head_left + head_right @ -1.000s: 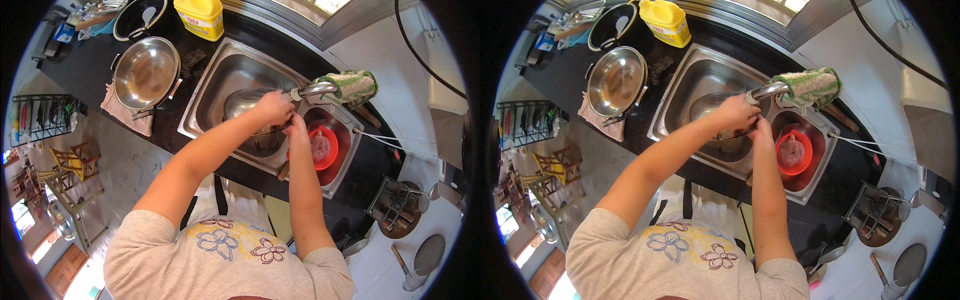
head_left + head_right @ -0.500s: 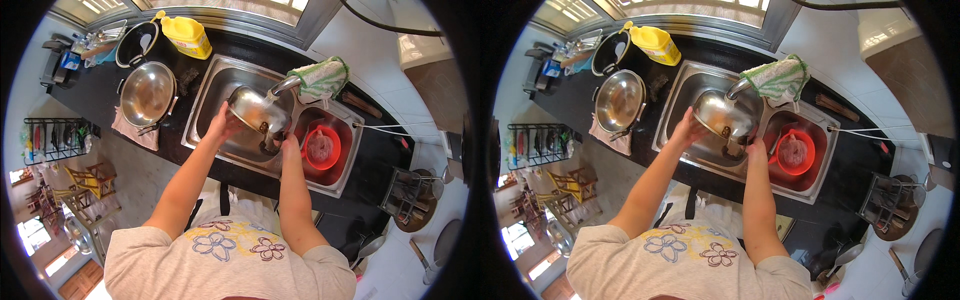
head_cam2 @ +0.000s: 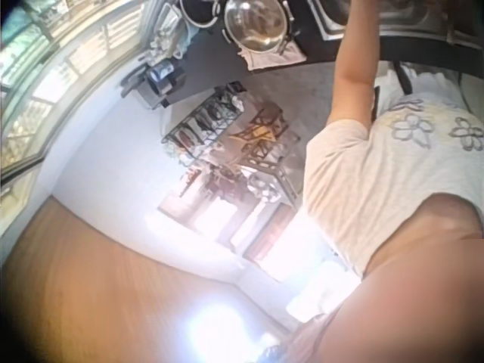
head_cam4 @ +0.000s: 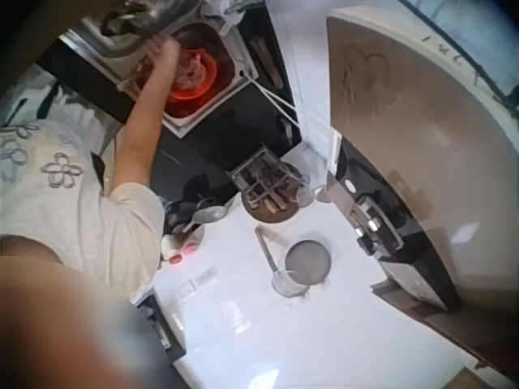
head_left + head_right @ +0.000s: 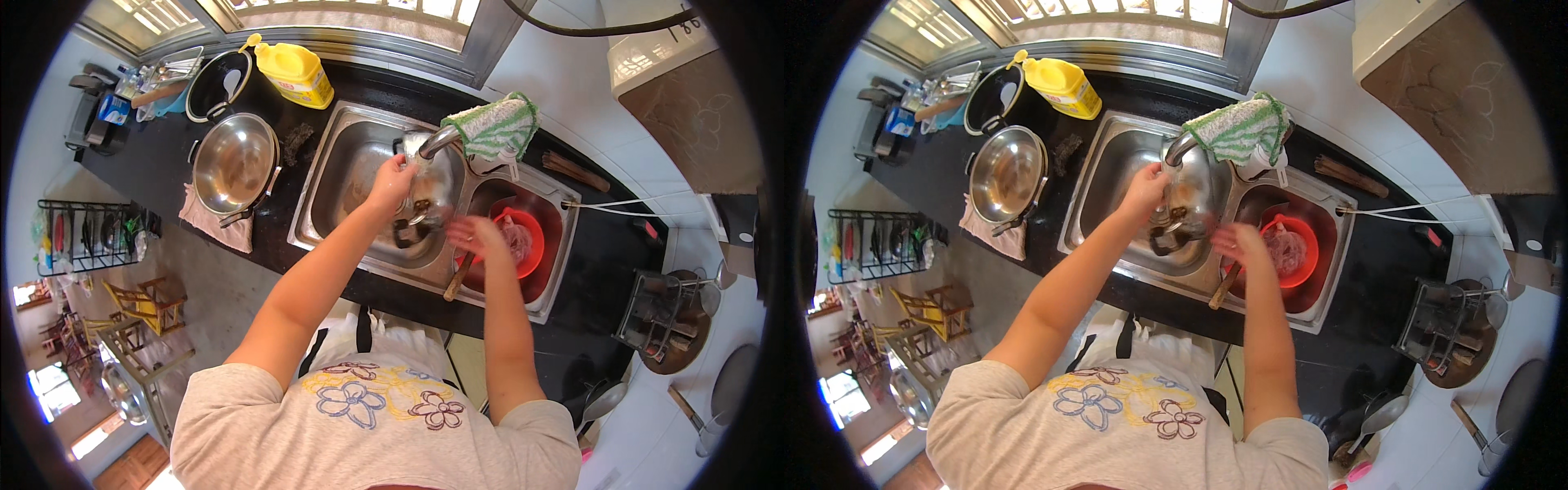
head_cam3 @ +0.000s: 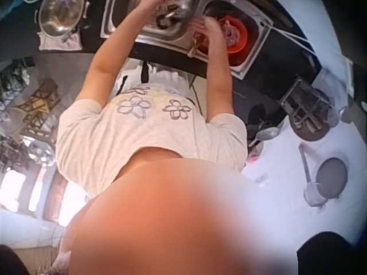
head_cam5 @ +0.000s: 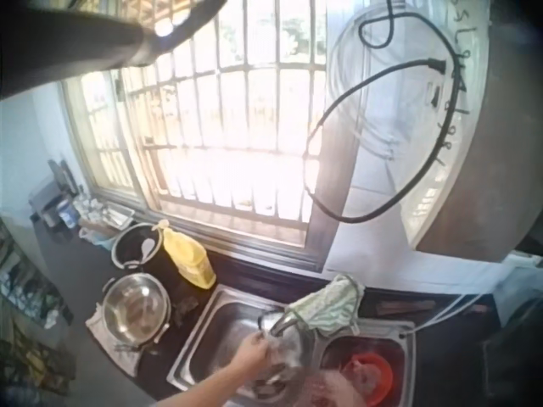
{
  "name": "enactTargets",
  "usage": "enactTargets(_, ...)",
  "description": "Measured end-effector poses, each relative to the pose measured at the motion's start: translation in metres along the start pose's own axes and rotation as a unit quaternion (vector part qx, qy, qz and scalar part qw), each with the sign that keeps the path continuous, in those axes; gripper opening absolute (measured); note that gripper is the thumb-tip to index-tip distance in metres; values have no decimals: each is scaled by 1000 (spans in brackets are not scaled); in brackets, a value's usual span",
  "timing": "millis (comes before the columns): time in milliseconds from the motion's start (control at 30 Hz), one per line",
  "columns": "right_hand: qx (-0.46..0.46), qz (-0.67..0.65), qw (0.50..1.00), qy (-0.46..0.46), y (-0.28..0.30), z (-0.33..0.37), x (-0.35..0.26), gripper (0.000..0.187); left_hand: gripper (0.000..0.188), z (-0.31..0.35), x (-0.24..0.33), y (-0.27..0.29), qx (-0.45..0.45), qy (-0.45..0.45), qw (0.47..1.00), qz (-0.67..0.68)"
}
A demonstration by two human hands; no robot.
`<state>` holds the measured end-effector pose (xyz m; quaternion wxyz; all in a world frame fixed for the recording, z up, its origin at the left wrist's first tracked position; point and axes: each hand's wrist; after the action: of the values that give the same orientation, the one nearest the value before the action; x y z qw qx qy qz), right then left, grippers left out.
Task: The person scrubs a stainless steel pot with a steel wool pad under running water, rinses it, and sets it aside. They then repeat the process with a second stainless steel pot, scrubbing and rinsing it thoroughly before placing it next to the first.
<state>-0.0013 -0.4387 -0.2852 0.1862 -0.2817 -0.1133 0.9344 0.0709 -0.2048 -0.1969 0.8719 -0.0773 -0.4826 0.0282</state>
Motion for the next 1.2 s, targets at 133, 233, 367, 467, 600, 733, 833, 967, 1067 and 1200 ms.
enactTargets(133, 74, -171, 950, 249, 46, -23, -51, 23, 21, 13, -19, -4, 29, -128, 967, -217)
enactTargets(233, 108, -307, 923, 204, 45, -35, -84, 43, 22, 44, -12, -8, 87, -205, 887, -404)
enactTargets(367, 38, -432, 876, 212, 66, -49, -97, 53, 16, 67, -25, -3, 75, -325, 798, -502)
enactTargets(467, 37, -466, 866, 180, 47, -32, -99, 59, 13, 89, -29, 14, 62, -350, 784, -508)
enactTargets(600, 6, -453, 872, 186, 39, -4, -117, 68, 16, 97, -31, 26, 96, -350, 820, -442)
enactTargets(733, -18, -407, 889, 210, 29, 17, -125, 73, 23, 105, -21, 42, 145, -230, 913, -305)
enactTargets(833, 28, -296, 917, 264, 13, 14, -93, 74, 31, 104, -14, 67, 165, -96, 978, -83)
enactTargets(967, -10, -126, 984, 124, -4, -2, -13, 71, 32, 102, -22, 96, 182, -3, 957, 224)
enactTargets(1067, -15, -29, 999, 19, -75, 25, 28, 62, 26, 93, -46, 126, 230, 66, 904, 355)
enactTargets(1200, -83, -63, 990, 97, -92, 24, 45, 63, 26, 76, -52, 132, 213, 65, 874, 431)
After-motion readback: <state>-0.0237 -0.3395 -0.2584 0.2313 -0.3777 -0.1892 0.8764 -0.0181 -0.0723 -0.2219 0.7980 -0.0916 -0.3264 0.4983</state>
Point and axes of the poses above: each hand's wrist, its own z-axis away from the middle knuckle, its own y-axis out of the back of the hand, x = y × z, and after that the axes turned 5 degrees about y, right-handed
